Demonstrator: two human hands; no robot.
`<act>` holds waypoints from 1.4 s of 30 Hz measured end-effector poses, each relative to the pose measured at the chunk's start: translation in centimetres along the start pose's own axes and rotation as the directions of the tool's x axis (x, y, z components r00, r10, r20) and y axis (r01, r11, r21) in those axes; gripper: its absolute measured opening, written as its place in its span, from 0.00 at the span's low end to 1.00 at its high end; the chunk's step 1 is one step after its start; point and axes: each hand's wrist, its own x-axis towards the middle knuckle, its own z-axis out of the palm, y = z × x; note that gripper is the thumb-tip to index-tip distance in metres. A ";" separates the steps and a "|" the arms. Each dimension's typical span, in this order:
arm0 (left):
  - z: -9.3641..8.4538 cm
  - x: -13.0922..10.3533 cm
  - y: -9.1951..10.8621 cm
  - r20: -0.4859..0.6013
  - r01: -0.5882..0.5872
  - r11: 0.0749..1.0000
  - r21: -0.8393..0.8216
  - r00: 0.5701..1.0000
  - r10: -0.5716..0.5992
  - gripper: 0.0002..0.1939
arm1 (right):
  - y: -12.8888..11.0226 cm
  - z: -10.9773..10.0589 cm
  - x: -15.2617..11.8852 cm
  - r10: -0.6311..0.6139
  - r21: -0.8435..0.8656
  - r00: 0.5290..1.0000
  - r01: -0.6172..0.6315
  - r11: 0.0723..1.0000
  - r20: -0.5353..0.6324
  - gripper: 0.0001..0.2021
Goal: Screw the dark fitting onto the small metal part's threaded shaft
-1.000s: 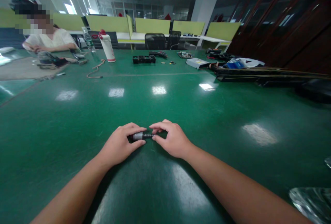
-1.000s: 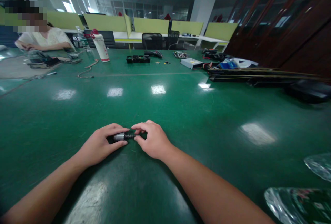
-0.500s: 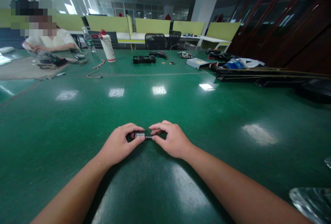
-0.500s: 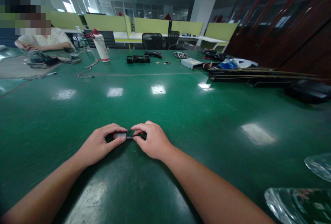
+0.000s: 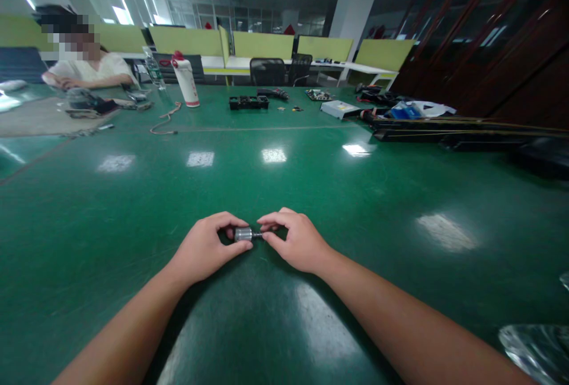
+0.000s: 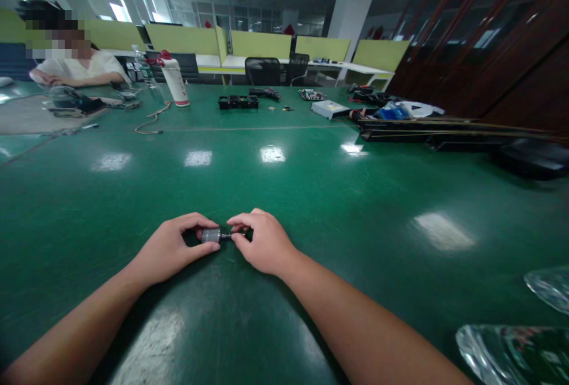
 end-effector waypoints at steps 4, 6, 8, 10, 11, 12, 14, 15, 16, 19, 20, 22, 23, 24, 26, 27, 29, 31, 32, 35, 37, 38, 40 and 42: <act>0.0 -0.1 0.0 0.008 -0.008 1.000 -0.024 1.000 0.008 0.12 | -0.2 0.0 0.0 -0.034 -0.068 0.999 0.036 0.997 0.028 0.11; -0.1 -0.1 0.1 0.027 -0.026 0.999 -0.034 0.999 0.027 0.11 | -0.3 -0.1 0.0 -0.060 -0.097 0.997 0.065 0.993 0.053 0.10; 0.0 0.0 0.2 0.045 -0.037 0.999 -0.034 0.998 0.039 0.11 | -0.3 -0.1 0.0 -0.074 -0.119 0.995 0.082 0.989 0.069 0.09; 0.0 0.0 0.3 0.051 -0.042 0.999 -0.021 0.998 0.043 0.11 | -0.2 -0.1 0.1 -0.086 -0.131 0.993 0.096 0.987 0.077 0.08; 0.1 0.0 0.3 0.049 -0.043 0.999 -0.009 0.998 0.044 0.11 | -0.2 0.0 0.1 -0.090 -0.134 0.993 0.100 0.986 0.080 0.08; 0.1 0.0 0.3 0.046 -0.045 0.999 0.006 0.998 0.045 0.11 | -0.1 0.0 0.1 -0.092 -0.135 0.992 0.103 0.985 0.082 0.08; 0.2 0.0 0.2 0.043 -0.056 0.998 0.032 0.998 0.054 0.12 | -0.1 0.0 0.1 -0.091 -0.138 0.992 0.102 0.985 0.084 0.08; 0.2 0.0 0.2 0.044 -0.061 0.997 0.040 0.997 0.059 0.12 | -0.1 -0.1 0.1 -0.088 -0.139 0.993 0.099 0.985 0.085 0.08; 0.2 0.0 0.1 0.047 -0.066 0.997 0.045 0.997 0.064 0.12 | -0.1 -0.1 0.1 -0.085 -0.140 0.993 0.097 0.986 0.085 0.08; 0.2 0.0 -0.1 0.050 -0.075 0.996 0.051 0.996 0.072 0.12 | -0.2 -0.1 0.1 -0.083 -0.135 0.993 0.094 0.986 0.085 0.08; 0.2 0.0 -0.1 0.049 -0.076 0.996 0.052 0.996 0.073 0.12 | -0.2 -0.1 0.1 -0.083 -0.133 0.993 0.094 0.987 0.084 0.08; 0.3 0.0 -0.1 0.045 -0.079 0.996 0.052 0.996 0.076 0.12 | -0.3 -0.1 0.1 -0.086 -0.131 0.993 0.096 0.987 0.081 0.07; 0.3 0.0 -0.1 0.044 -0.078 0.996 0.052 0.996 0.076 0.12 | -0.3 -0.1 0.1 -0.087 -0.132 0.993 0.097 0.986 0.081 0.07; 0.3 0.0 -0.1 0.043 -0.076 0.996 0.052 0.996 0.074 0.12 | -0.3 -0.1 0.1 -0.088 -0.133 0.993 0.099 0.986 0.082 0.07; 0.2 0.0 0.0 0.041 -0.072 0.996 0.053 0.997 0.070 0.11 | -0.3 -0.1 0.1 -0.087 -0.135 0.993 0.098 0.986 0.083 0.07; 0.2 0.0 0.0 0.042 -0.071 0.996 0.052 0.997 0.068 0.11 | -0.3 -0.1 0.0 -0.086 -0.136 0.993 0.097 0.986 0.084 0.07; 0.2 0.0 0.0 0.045 -0.073 0.996 0.048 0.996 0.071 0.11 | -0.3 -0.1 0.0 -0.084 -0.138 0.993 0.095 0.986 0.081 0.07; 0.2 0.0 0.0 0.047 -0.077 0.996 0.040 0.996 0.075 0.11 | -0.3 -0.1 0.0 -0.082 -0.138 0.994 0.092 0.986 0.076 0.06; 0.2 0.0 0.0 0.047 -0.077 0.996 0.038 0.996 0.075 0.11 | -0.3 -0.1 0.0 -0.079 -0.139 0.994 0.088 0.986 0.074 0.06; 0.2 0.0 0.1 0.041 -0.065 0.997 0.035 0.997 0.064 0.10 | -0.3 -0.1 0.0 -0.058 -0.145 0.997 0.066 0.987 0.059 0.05; 0.2 0.0 0.2 0.037 -0.058 0.998 0.030 0.998 0.057 0.10 | -0.3 -0.1 0.0 -0.047 -0.147 0.998 0.053 0.988 0.045 0.05; 0.2 0.0 0.2 0.035 -0.056 0.998 0.026 0.998 0.055 0.10 | -0.3 -0.1 0.0 -0.044 -0.147 0.998 0.050 0.988 0.039 0.05; 0.1 0.0 0.3 0.029 -0.053 0.998 0.016 0.998 0.053 0.09 | -0.3 -0.1 0.1 -0.042 -0.149 0.999 0.046 0.988 0.029 0.05; 0.1 0.0 0.3 0.021 -0.049 0.999 0.012 0.999 0.048 0.09 | -0.3 -0.2 0.1 -0.036 -0.157 0.999 0.038 0.987 0.018 0.05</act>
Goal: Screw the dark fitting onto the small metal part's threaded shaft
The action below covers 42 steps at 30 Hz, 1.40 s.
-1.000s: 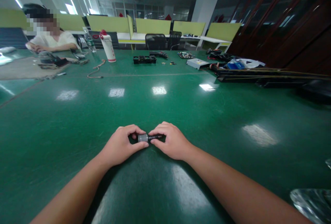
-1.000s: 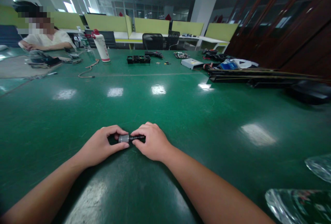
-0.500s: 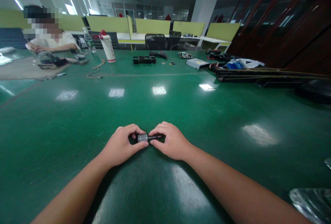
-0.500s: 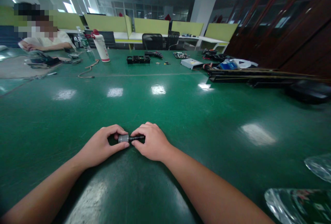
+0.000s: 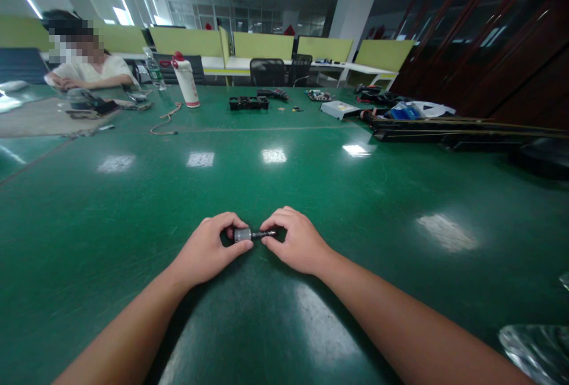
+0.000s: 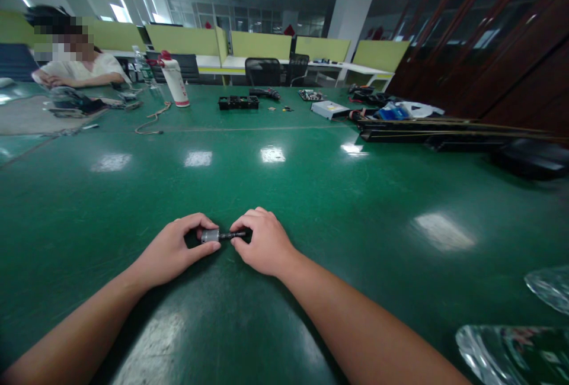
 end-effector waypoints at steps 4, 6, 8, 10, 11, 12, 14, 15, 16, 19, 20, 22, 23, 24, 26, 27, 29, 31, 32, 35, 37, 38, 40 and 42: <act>0.0 0.0 -0.1 -0.011 0.009 1.000 -0.001 1.000 -0.009 0.08 | 0.0 0.0 0.0 0.024 -0.021 0.999 -0.025 0.999 -0.024 0.06; 0.1 0.0 -0.1 -0.012 0.012 1.000 0.000 1.000 -0.012 0.08 | -0.1 -0.1 0.0 0.040 -0.025 0.999 -0.041 0.999 -0.034 0.06; 0.1 0.0 -0.2 -0.010 0.014 1.000 0.003 1.000 -0.014 0.08 | -0.1 -0.1 0.0 0.053 -0.028 0.998 -0.054 0.998 -0.043 0.06; 0.1 0.1 -0.2 -0.010 0.018 1.000 0.004 1.000 -0.018 0.08 | -0.1 0.0 0.0 0.061 -0.034 0.997 -0.063 0.997 -0.055 0.06; 0.1 0.1 -0.1 -0.009 0.021 1.000 0.003 1.000 -0.021 0.08 | -0.1 0.0 0.0 0.064 -0.037 0.996 -0.066 0.997 -0.060 0.06; 0.1 0.1 -0.1 -0.009 0.025 1.000 0.001 1.000 -0.025 0.08 | -0.1 0.0 0.0 0.067 -0.041 0.996 -0.070 0.997 -0.064 0.07; 0.1 0.1 0.0 -0.009 0.034 0.999 0.000 0.999 -0.034 0.09 | 0.1 0.1 0.0 0.076 -0.049 0.994 -0.080 0.996 -0.074 0.07; 0.1 0.2 0.0 -0.009 0.039 0.999 0.000 0.999 -0.039 0.09 | 0.1 0.1 0.0 0.083 -0.054 0.993 -0.087 0.995 -0.081 0.07; 0.1 0.2 0.0 -0.010 0.044 0.999 0.001 0.999 -0.044 0.09 | 0.2 0.1 0.0 0.091 -0.059 0.992 -0.097 0.994 -0.089 0.07; 0.1 0.1 0.0 -0.011 0.056 0.998 0.002 0.998 -0.056 0.09 | 0.3 0.1 -0.1 0.132 -0.071 0.983 -0.141 0.987 -0.126 0.07; 0.1 0.1 0.0 -0.010 0.061 0.998 0.001 0.998 -0.061 0.09 | 0.4 0.0 0.0 0.147 -0.075 0.979 -0.159 0.984 -0.139 0.07; 0.1 0.1 0.0 -0.010 0.071 0.997 0.002 0.997 -0.071 0.10 | 0.4 -0.1 0.0 0.174 -0.084 0.971 -0.190 0.978 -0.165 0.07; 0.1 0.1 0.0 -0.011 0.076 0.997 0.003 0.997 -0.076 0.10 | 0.4 -0.1 0.0 0.184 -0.088 0.967 -0.202 0.976 -0.178 0.07; 0.1 0.1 0.0 -0.012 0.079 0.997 0.004 0.997 -0.079 0.10 | 0.5 -0.1 0.0 0.191 -0.090 0.963 -0.211 0.973 -0.190 0.07; 0.1 0.2 0.0 -0.013 0.081 0.997 0.005 0.997 -0.081 0.10 | 0.5 -0.2 0.1 0.202 -0.090 0.957 -0.224 0.970 -0.207 0.06; 0.1 0.2 0.0 -0.013 0.079 0.997 0.005 0.997 -0.079 0.10 | 0.6 -0.2 0.1 0.207 -0.088 0.955 -0.230 0.969 -0.211 0.06; 0.1 0.2 0.1 -0.013 0.077 0.997 0.005 0.997 -0.076 0.10 | 0.7 -0.2 0.1 0.212 -0.082 0.954 -0.234 0.969 -0.214 0.07; 0.0 0.2 0.1 -0.014 0.078 0.997 0.006 0.997 -0.078 0.10 | 0.7 -0.2 0.1 0.205 -0.070 0.956 -0.224 0.972 -0.212 0.07; 0.0 0.1 0.1 -0.015 0.079 0.997 0.008 0.997 -0.079 0.10 | 0.7 -0.2 0.1 0.193 -0.059 0.959 -0.209 0.976 -0.206 0.07; 0.0 0.1 0.0 -0.016 0.068 0.998 0.012 0.998 -0.068 0.10 | 0.6 -0.1 0.1 0.103 -0.004 0.985 -0.104 0.995 -0.141 0.08; 0.0 0.0 -0.2 -0.016 0.039 0.999 0.003 0.999 -0.039 0.10 | 0.5 0.0 0.1 0.043 0.054 0.996 -0.038 0.998 -0.080 0.10; 0.0 0.0 -0.3 -0.017 0.020 1.000 -0.005 1.000 -0.020 0.10 | 0.4 0.0 0.1 0.031 0.081 0.998 -0.026 0.996 -0.057 0.11; 0.0 -0.1 -0.4 -0.018 -0.009 1.000 -0.017 1.000 0.009 0.12 | 0.2 0.2 0.0 0.043 0.121 0.998 -0.038 0.992 -0.036 0.13; -0.1 -0.1 -0.4 -0.010 -0.016 0.999 -0.028 1.000 0.016 0.12 | 0.1 0.3 0.0 0.067 0.148 0.997 -0.061 0.987 -0.037 0.15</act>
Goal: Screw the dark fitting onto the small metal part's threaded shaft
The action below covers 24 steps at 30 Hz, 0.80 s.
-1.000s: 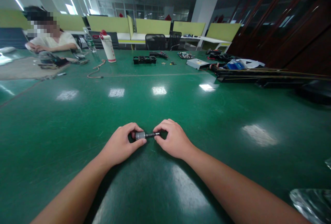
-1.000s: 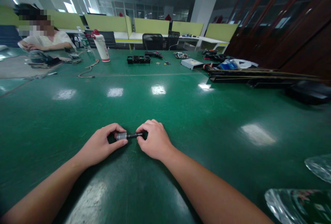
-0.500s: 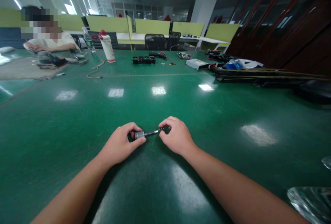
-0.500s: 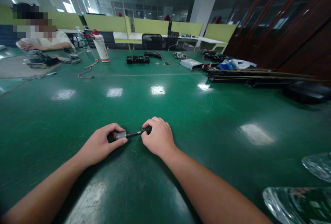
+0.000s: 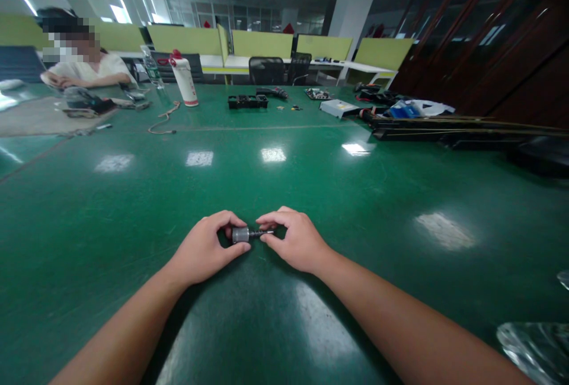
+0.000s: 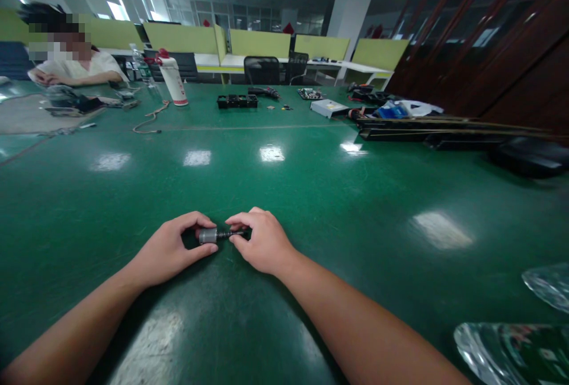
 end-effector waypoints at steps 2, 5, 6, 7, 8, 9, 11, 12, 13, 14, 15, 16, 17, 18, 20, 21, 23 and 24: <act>-0.1 0.0 0.1 0.008 0.008 1.000 -0.016 1.000 -0.008 0.11 | 0.0 0.0 0.0 0.007 0.024 1.000 -0.007 1.000 -0.008 0.15; -0.1 0.1 0.3 0.009 0.022 0.999 -0.038 1.000 -0.021 0.11 | 0.1 0.0 0.0 -0.003 0.045 1.000 0.004 0.999 -0.011 0.14; -0.1 0.2 0.3 0.007 0.025 0.999 -0.040 1.000 -0.025 0.11 | 0.1 -0.1 0.0 -0.008 0.047 1.000 0.009 0.999 -0.010 0.14; 0.0 0.2 0.3 0.009 0.029 0.999 -0.041 1.000 -0.029 0.11 | 0.1 -0.1 0.0 -0.012 0.050 1.000 0.013 0.999 -0.007 0.14; 0.0 0.2 0.3 0.012 0.034 0.999 -0.042 0.999 -0.034 0.11 | 0.1 -0.1 0.0 -0.015 0.054 1.000 0.015 0.998 -0.005 0.14; 0.0 0.2 0.4 0.013 0.039 0.998 -0.041 0.999 -0.039 0.11 | 0.1 -0.1 0.0 -0.018 0.056 1.000 0.018 0.998 -0.001 0.14; 0.1 0.2 0.4 0.013 0.046 0.999 -0.026 0.999 -0.045 0.10 | 0.1 -0.1 -0.1 -0.022 0.056 1.000 0.022 0.998 0.005 0.14; 0.1 0.2 0.4 0.012 0.047 0.999 -0.015 0.999 -0.047 0.10 | 0.1 -0.1 -0.1 -0.023 0.054 1.000 0.023 0.998 0.008 0.14; 0.1 0.2 0.4 0.012 0.046 0.999 -0.004 0.999 -0.046 0.10 | 0.1 -0.1 -0.1 -0.023 0.052 1.000 0.022 0.998 0.010 0.14; 0.2 0.2 0.4 0.012 0.045 0.999 0.005 0.999 -0.045 0.10 | 0.1 -0.1 -0.1 -0.023 0.051 1.000 0.023 0.998 0.012 0.14; 0.2 0.2 0.4 0.013 0.045 0.999 0.010 0.999 -0.045 0.10 | 0.0 -0.1 -0.1 -0.023 0.050 1.000 0.023 0.999 0.013 0.14; 0.2 0.1 0.3 0.014 0.047 0.999 0.011 0.999 -0.047 0.11 | 0.0 -0.1 -0.1 -0.023 0.049 1.000 0.022 0.999 0.013 0.14; 0.2 0.1 0.3 0.016 0.050 0.999 0.007 0.999 -0.050 0.11 | 0.0 -0.1 -0.1 -0.024 0.046 1.000 0.023 0.999 0.014 0.14; 0.1 0.1 0.3 0.016 0.051 0.999 0.000 0.999 -0.051 0.11 | -0.1 -0.1 -0.2 -0.025 0.042 1.000 0.025 0.999 0.016 0.14; 0.1 0.1 0.3 0.017 0.053 0.998 -0.021 0.998 -0.052 0.11 | -0.2 -0.2 -0.2 -0.029 0.034 0.999 0.028 0.999 0.021 0.15; 0.1 0.1 0.3 0.019 0.053 0.998 -0.035 0.998 -0.052 0.11 | -0.2 -0.2 -0.2 -0.031 0.029 0.999 0.030 0.999 0.025 0.15; 0.1 0.1 0.3 0.021 0.053 0.997 -0.061 0.998 -0.051 0.10 | -0.3 -0.3 -0.2 -0.033 0.022 0.999 0.032 0.999 0.032 0.16; 0.0 0.1 0.3 0.023 0.055 0.996 -0.073 0.998 -0.053 0.10 | -0.3 -0.3 -0.2 -0.032 0.018 0.999 0.031 0.999 0.036 0.16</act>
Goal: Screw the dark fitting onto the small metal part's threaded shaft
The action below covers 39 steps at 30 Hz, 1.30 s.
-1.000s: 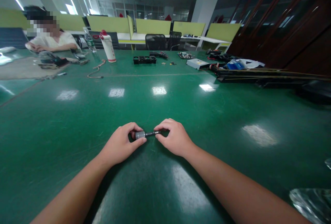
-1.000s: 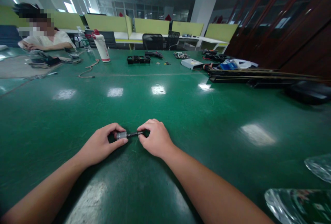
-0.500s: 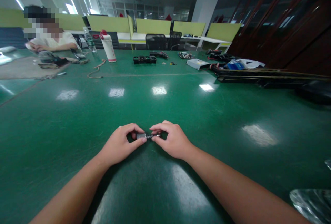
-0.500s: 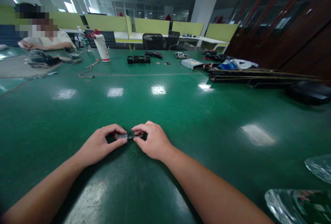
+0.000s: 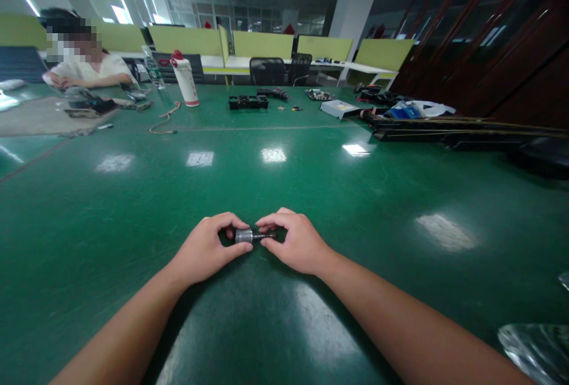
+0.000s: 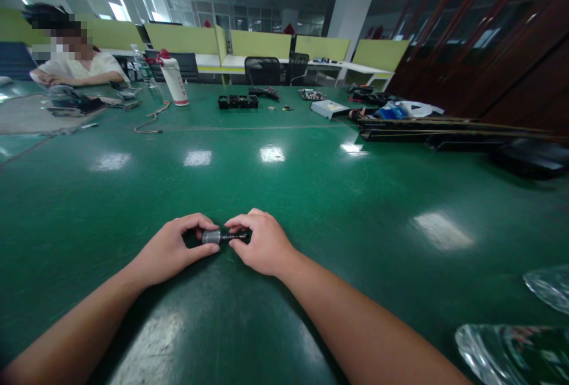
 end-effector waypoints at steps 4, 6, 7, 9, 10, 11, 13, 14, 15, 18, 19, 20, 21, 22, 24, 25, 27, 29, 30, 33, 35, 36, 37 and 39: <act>0.0 0.1 0.0 0.005 0.021 1.000 -0.016 1.000 -0.021 0.11 | -0.1 0.0 0.1 0.005 -0.016 1.000 -0.004 1.000 0.017 0.16; -0.1 0.1 0.0 0.007 0.035 0.999 -0.001 0.999 -0.035 0.12 | -0.1 -0.1 0.1 0.001 -0.029 1.000 0.000 1.000 0.026 0.16; -0.1 0.1 0.0 0.006 0.041 0.999 0.010 0.999 -0.041 0.12 | -0.1 -0.1 0.1 0.001 -0.040 0.999 0.001 0.999 0.033 0.16; -0.1 0.0 0.0 0.008 0.050 0.998 0.030 0.999 -0.050 0.13 | -0.1 -0.1 0.1 0.004 -0.064 0.999 -0.001 0.998 0.048 0.15; -0.1 0.0 0.0 0.009 0.053 0.998 0.040 0.999 -0.053 0.13 | -0.1 -0.1 0.1 0.007 -0.075 0.999 -0.003 0.997 0.053 0.15; -0.1 0.0 0.1 0.010 0.054 0.997 0.049 0.998 -0.055 0.13 | 0.0 -0.1 0.1 0.009 -0.084 0.998 -0.004 0.996 0.054 0.15; -0.1 0.0 0.2 0.012 0.054 0.996 0.067 0.998 -0.055 0.13 | 0.0 -0.1 0.0 0.011 -0.097 0.999 -0.005 0.995 0.052 0.14; -0.1 0.0 0.2 0.014 0.052 0.996 0.074 0.998 -0.053 0.13 | 0.1 -0.1 0.0 0.011 -0.101 0.999 -0.006 0.995 0.051 0.14; -0.1 0.0 0.2 0.015 0.049 0.996 0.081 0.999 -0.050 0.13 | 0.1 -0.1 0.0 0.014 -0.105 0.999 -0.009 0.994 0.050 0.14; -0.1 0.1 0.3 0.015 0.039 0.995 0.095 0.999 -0.040 0.13 | 0.1 0.0 0.0 0.021 -0.107 0.999 -0.016 0.994 0.049 0.14; -0.1 0.1 0.3 0.014 0.036 0.995 0.098 0.999 -0.037 0.13 | 0.1 0.0 0.0 0.021 -0.105 0.999 -0.015 0.994 0.048 0.14; -0.1 0.0 0.3 0.013 0.034 0.994 0.101 0.999 -0.035 0.13 | 0.2 0.0 0.0 0.019 -0.104 0.999 -0.014 0.994 0.047 0.14; -0.1 0.0 0.3 0.012 0.032 0.994 0.102 0.999 -0.033 0.12 | 0.2 0.0 0.0 0.017 -0.104 0.999 -0.012 0.994 0.046 0.13; -0.1 0.0 0.3 0.012 0.030 0.994 0.103 0.999 -0.031 0.12 | 0.2 0.0 0.0 0.015 -0.105 0.999 -0.010 0.994 0.046 0.13; 0.0 0.0 0.2 0.008 0.025 0.994 0.106 1.000 -0.026 0.12 | 0.1 0.0 0.0 0.013 -0.103 0.999 -0.009 0.995 0.042 0.13; 0.0 0.0 0.2 0.007 0.021 0.994 0.108 1.000 -0.022 0.12 | 0.1 0.0 0.0 0.014 -0.100 0.999 -0.011 0.995 0.038 0.13; 0.0 0.0 0.2 0.003 0.019 0.993 0.113 1.000 -0.020 0.12 | 0.1 0.0 0.0 0.012 -0.092 1.000 -0.010 0.996 0.025 0.13; 0.1 0.0 0.2 0.005 0.023 0.993 0.116 1.000 -0.024 0.13 | 0.1 0.0 0.0 -0.003 -0.090 1.000 0.004 0.996 0.015 0.13; 0.1 0.1 0.2 0.006 0.025 0.993 0.116 1.000 -0.026 0.13 | 0.1 0.0 0.0 -0.016 -0.092 1.000 0.018 0.996 0.012 0.12; 0.0 0.0 0.3 0.007 0.026 0.993 0.116 1.000 -0.027 0.13 | 0.2 0.0 0.1 -0.050 -0.105 0.999 0.051 0.993 0.011 0.11; 0.0 0.0 0.3 0.004 0.024 0.993 0.117 1.000 -0.025 0.13 | 0.2 0.0 0.1 -0.053 -0.117 0.998 0.054 0.992 0.015 0.10; 0.0 0.0 0.3 0.004 0.023 0.993 0.117 1.000 -0.023 0.13 | 0.2 -0.1 0.1 -0.050 -0.123 0.999 0.052 0.991 0.018 0.11; 0.0 0.0 0.3 0.003 0.020 0.993 0.117 1.000 -0.021 0.13 | 0.2 -0.1 0.1 -0.047 -0.129 0.999 0.050 0.990 0.024 0.11; 0.0 0.0 0.3 0.001 0.011 0.993 0.116 1.000 -0.011 0.12 | 0.2 -0.1 0.2 -0.041 -0.138 0.998 0.045 0.989 0.037 0.11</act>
